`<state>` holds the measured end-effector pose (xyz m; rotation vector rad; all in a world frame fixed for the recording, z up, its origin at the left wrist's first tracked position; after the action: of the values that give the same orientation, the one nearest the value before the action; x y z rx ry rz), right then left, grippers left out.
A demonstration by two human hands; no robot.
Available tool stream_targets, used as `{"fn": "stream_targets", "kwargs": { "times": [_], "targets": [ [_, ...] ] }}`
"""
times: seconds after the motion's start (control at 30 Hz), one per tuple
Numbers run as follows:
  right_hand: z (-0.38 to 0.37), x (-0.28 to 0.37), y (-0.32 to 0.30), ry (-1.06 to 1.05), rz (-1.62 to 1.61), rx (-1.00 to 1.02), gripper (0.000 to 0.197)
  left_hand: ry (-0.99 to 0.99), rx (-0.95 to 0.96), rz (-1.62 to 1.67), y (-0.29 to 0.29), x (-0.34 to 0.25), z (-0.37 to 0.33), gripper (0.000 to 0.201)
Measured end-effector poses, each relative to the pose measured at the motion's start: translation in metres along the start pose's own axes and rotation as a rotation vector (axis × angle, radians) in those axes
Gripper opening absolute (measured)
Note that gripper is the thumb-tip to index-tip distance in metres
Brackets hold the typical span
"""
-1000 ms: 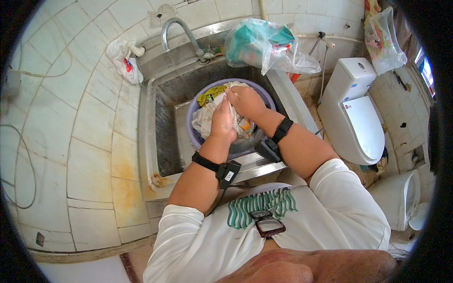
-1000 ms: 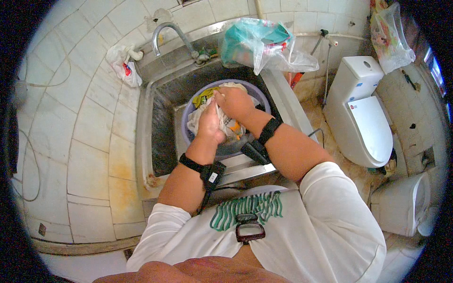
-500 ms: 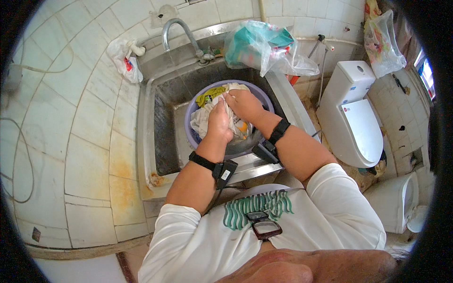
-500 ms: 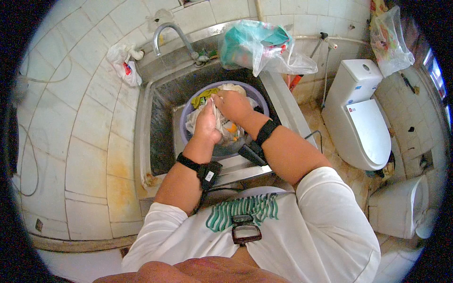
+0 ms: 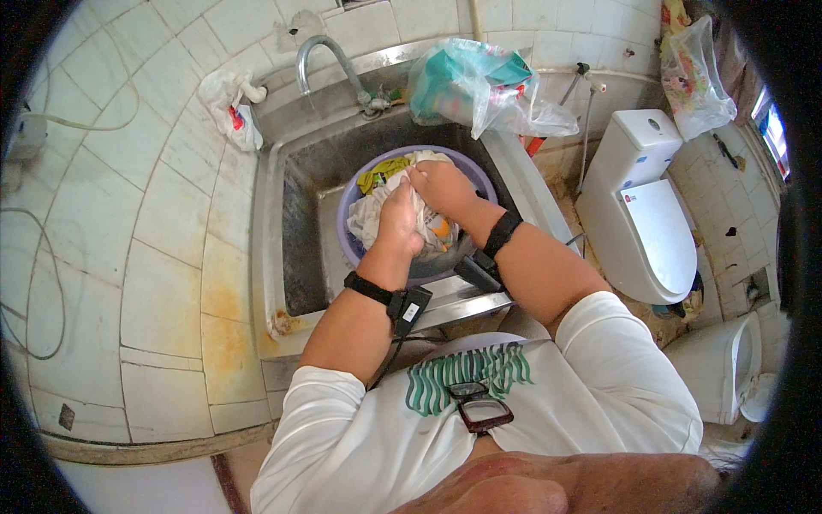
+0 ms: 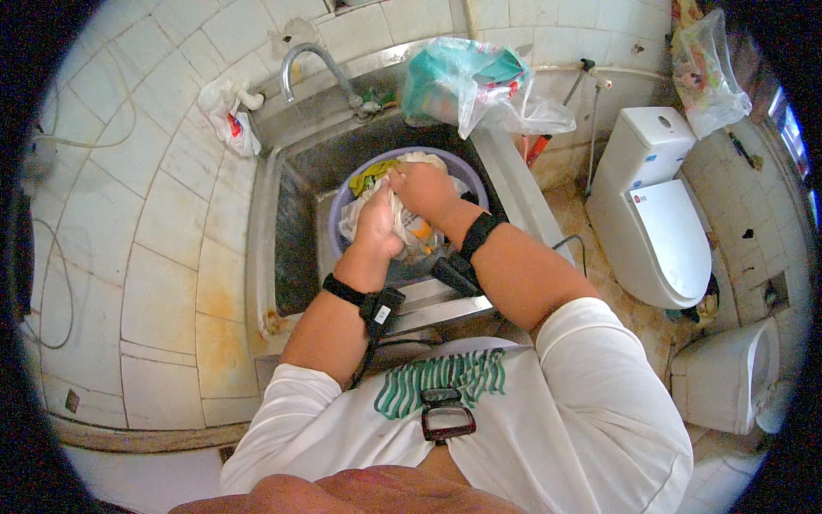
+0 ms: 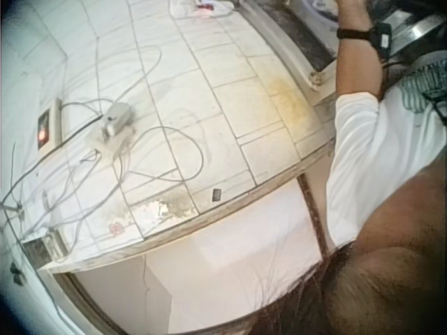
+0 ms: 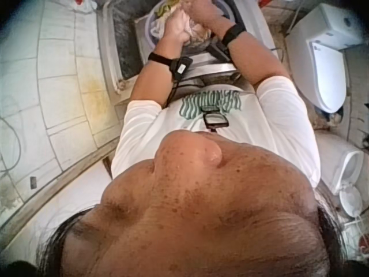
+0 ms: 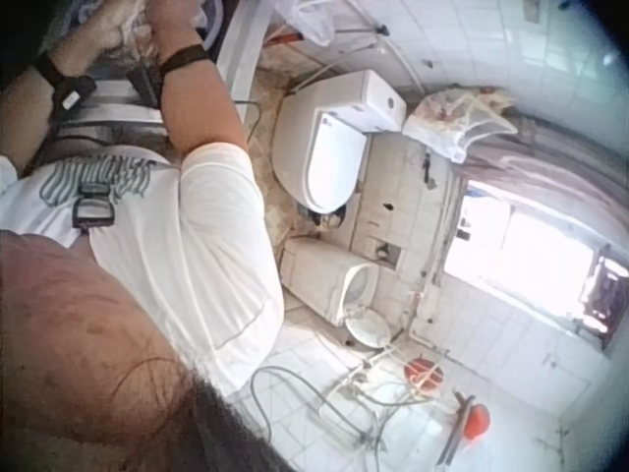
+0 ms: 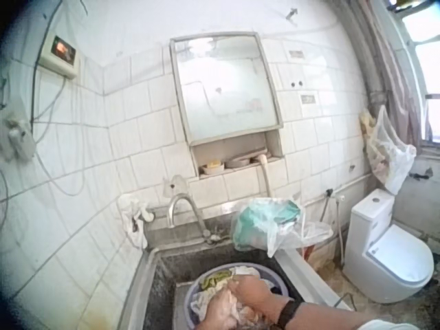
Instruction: The person washes clothes by hand in a plastic basin inside a sink, rubbing and scrubbing the fabric between their hands.
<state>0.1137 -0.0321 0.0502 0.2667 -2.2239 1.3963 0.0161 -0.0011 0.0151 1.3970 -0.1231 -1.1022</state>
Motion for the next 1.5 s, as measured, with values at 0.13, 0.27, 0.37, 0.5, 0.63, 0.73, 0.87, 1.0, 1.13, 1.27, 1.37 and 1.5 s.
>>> {"fn": "stream_targets", "kwargs": {
  "times": [0.13, 0.27, 0.37, 0.5, 0.63, 0.73, 0.87, 1.0, 1.13, 1.27, 1.37, 1.5],
  "targets": [
    [0.004, 0.007, -0.012, 0.051, 0.044, 0.018, 0.032, 0.070, -0.070, -0.052, 0.018, -0.002, 0.016, 0.037],
    [0.012, 0.024, -0.017, -0.209, -0.009, -0.011, 0.033, 0.075, -0.033, 0.029, 0.003, -0.004, 0.010, 0.038],
    [0.010, 0.020, -0.014, -0.191, -0.012, -0.018, 0.033, 0.074, -0.083, 0.020, 0.009, -0.004, 0.014, 0.038],
    [-0.004, -0.005, 0.001, -0.020, -0.009, -0.016, 0.033, 0.099, -0.078, -0.072, 0.029, -0.003, 0.023, 0.039],
    [-0.001, 0.002, -0.006, -0.139, -0.046, -0.033, 0.034, 0.122, -0.085, -0.096, 0.016, -0.005, 0.016, 0.039],
    [0.008, 0.024, -0.016, -0.367, -0.114, -0.003, 0.035, 0.101, -0.145, -0.035, 0.006, -0.007, 0.014, 0.040],
    [0.001, 0.014, -0.012, -0.092, -0.119, 0.020, 0.037, 0.090, -0.055, 0.025, 0.010, -0.005, 0.008, 0.037],
    [-0.005, -0.013, 0.000, -0.003, -0.129, 0.015, 0.041, 0.150, -0.070, -0.156, 0.019, -0.003, 0.015, 0.037],
    [-0.008, -0.021, 0.008, -0.037, -0.191, 0.080, 0.046, 0.210, -0.056, -0.176, 0.004, -0.007, 0.003, 0.034],
    [-0.009, -0.014, -0.004, 0.000, -0.300, 0.263, 0.050, 0.356, -0.058, -0.193, 0.001, -0.015, 0.003, 0.031],
    [-0.011, -0.013, 0.004, -0.024, -0.331, 0.380, 0.055, 0.413, -0.156, -0.094, 0.004, -0.020, 0.006, 0.028],
    [-0.004, -0.008, 0.001, -0.111, -0.231, 0.357, 0.048, 0.464, -0.204, -0.052, 0.001, -0.026, 0.005, 0.028]
  ]
}}
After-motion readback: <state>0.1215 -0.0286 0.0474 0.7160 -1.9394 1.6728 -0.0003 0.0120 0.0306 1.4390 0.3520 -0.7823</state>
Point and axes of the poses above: each hand's wrist, its own z-axis away from the middle knuckle, its own y-axis out of the palm, x = y × z, the point moved 2 cm from there along -z, towards the middle knuckle, and after that the axes turned 14 degrees about z, right-handed, at the moved point
